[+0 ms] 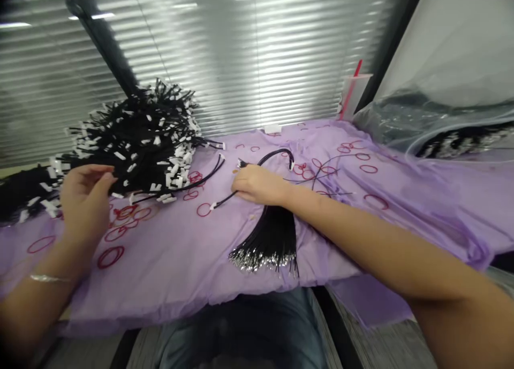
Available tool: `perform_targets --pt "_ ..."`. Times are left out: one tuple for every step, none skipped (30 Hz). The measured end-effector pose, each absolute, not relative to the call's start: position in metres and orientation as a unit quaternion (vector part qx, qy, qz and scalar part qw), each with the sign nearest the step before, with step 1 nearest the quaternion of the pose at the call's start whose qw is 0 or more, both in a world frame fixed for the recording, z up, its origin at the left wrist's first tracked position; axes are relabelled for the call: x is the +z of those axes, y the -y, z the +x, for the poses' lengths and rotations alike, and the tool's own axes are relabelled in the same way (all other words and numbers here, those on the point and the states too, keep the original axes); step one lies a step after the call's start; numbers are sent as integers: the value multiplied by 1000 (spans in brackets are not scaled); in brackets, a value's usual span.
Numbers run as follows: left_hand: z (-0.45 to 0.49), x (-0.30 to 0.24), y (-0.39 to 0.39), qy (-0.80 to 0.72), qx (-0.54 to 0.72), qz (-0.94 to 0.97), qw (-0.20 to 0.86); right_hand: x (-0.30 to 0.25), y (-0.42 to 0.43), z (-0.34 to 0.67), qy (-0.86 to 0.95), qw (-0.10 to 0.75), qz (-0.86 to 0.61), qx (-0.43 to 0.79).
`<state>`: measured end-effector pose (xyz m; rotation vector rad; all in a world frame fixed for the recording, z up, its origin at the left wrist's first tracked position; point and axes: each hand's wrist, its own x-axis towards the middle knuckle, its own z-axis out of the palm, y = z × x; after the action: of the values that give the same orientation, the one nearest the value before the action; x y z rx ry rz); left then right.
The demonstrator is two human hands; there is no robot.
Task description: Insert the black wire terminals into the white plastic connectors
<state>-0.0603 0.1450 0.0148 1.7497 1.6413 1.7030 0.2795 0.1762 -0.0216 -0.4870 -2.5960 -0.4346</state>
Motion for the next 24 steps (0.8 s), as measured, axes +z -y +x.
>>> perform_targets --pt "-49 16 -138 -541 564 612 122 -19 -174 278 941 239 -183 -156" --pt "-36 17 -132 -526 546 635 147 -16 -171 277 937 248 -190 -157" --pt "-22 18 -125 -512 513 664 180 -13 -168 275 932 258 -197 -158" --pt "-8 17 -120 -491 463 702 227 -11 -164 273 927 269 -206 -159" --pt "5 15 -117 -465 395 740 284 -9 -160 271 922 278 -218 -158" --pt "17 13 -115 -458 346 752 323 -7 -156 270 917 285 -230 -156" --pt "28 11 -115 -456 331 750 348 -5 -153 269 913 288 -244 -154" --pt "35 8 -116 -456 326 737 378 -4 -151 269 911 287 -256 -151" --pt "41 5 -118 -460 335 717 403 -2 -150 270 911 281 -263 -149" --pt "43 2 -122 -460 351 696 425 1 -151 272 914 269 -265 -146" --pt "43 -1 -126 -458 365 679 443 4 -152 276 920 253 -263 -144" --pt "41 -2 -130 -455 379 669 450 8 -155 281 926 235 -261 -139" --pt "38 -4 -135 -453 397 664 444 12 -160 288 930 219 -266 -130" --pt "33 -5 -139 -452 420 658 432 16 -165 296 928 212 -285 -114" --pt "27 -5 -144 -450 448 649 418 20 -170 305 919 215 -316 -93" --pt "21 -5 -149 -448 479 635 408 23 -176 314 904 229 -354 -71" --pt "16 -4 -153 -445 507 617 405 26 -181 324 885 247 -391 -49" --pt "11 -3 -157 -443 531 598 405 27 -185 333 869 263 -419 -30" --pt "7 -2 -161 -441 549 581 407 29 -189 340 857 274 -436 -12" --pt "5 -1 -164 -442 562 568 408 29 -191 346 851 278 -445 5" --pt "3 1 -166 -444 572 558 406 29 -193 350 850 276 -449 23" --pt "2 2 -168 -447 582 547 401 29 -193 352 849 271 -452 45" --pt "1 4 -169 -451 592 538 395 28 -193 353 849 264 -453 66" --pt "0 6 -171 -454 601 531 388 28 -192 352 850 256 -453 85"
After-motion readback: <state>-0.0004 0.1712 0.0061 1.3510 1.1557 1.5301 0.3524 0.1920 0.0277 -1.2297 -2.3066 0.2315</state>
